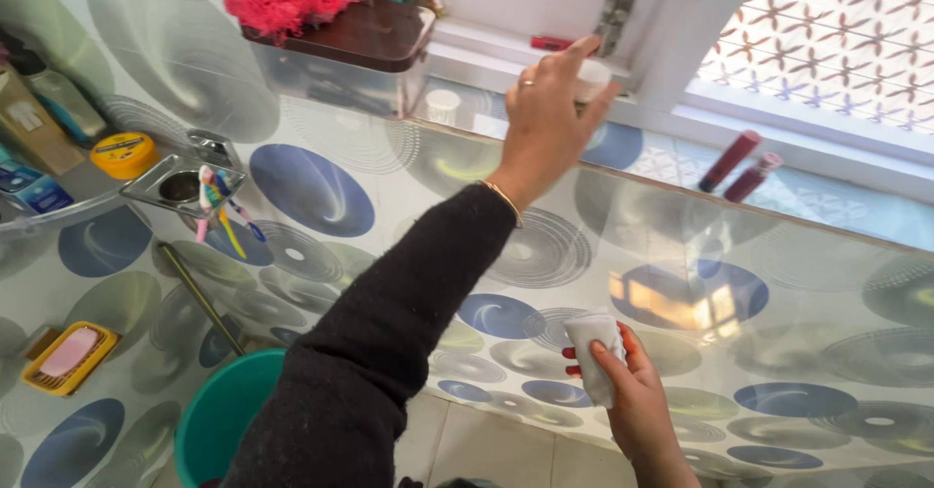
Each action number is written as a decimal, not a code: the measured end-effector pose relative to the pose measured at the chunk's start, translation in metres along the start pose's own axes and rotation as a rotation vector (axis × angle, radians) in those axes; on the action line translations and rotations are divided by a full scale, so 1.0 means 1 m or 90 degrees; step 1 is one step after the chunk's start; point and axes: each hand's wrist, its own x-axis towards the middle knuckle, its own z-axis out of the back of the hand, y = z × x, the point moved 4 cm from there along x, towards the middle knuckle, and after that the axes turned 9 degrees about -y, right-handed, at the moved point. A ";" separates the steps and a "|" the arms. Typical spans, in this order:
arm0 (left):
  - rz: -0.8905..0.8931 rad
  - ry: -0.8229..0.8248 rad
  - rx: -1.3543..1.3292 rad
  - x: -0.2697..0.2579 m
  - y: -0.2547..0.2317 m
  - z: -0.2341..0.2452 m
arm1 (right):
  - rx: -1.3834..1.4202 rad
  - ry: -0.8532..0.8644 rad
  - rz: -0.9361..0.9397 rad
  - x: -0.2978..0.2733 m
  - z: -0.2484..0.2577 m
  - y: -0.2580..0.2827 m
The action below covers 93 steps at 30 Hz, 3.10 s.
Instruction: The person wipes the exterior of several small bathroom product containers using a white cloth. They handle a blue box, a yellow tub, and a green jar, wiping each one thoroughly before placing them back on the bathroom shelf.
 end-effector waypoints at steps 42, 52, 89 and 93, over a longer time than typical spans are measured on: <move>0.678 0.124 -0.857 -0.197 -0.067 0.094 | -0.327 0.096 0.739 -0.056 -0.075 0.070; 0.571 0.001 -0.693 -0.243 -0.046 0.194 | -0.016 0.344 0.258 -0.067 -0.160 0.032; 0.693 0.015 -0.594 -0.355 0.005 0.574 | -0.404 0.671 0.624 -0.304 -0.384 -0.074; 0.719 0.015 -0.583 -0.360 0.011 0.576 | -0.393 0.700 0.722 -0.312 -0.393 -0.076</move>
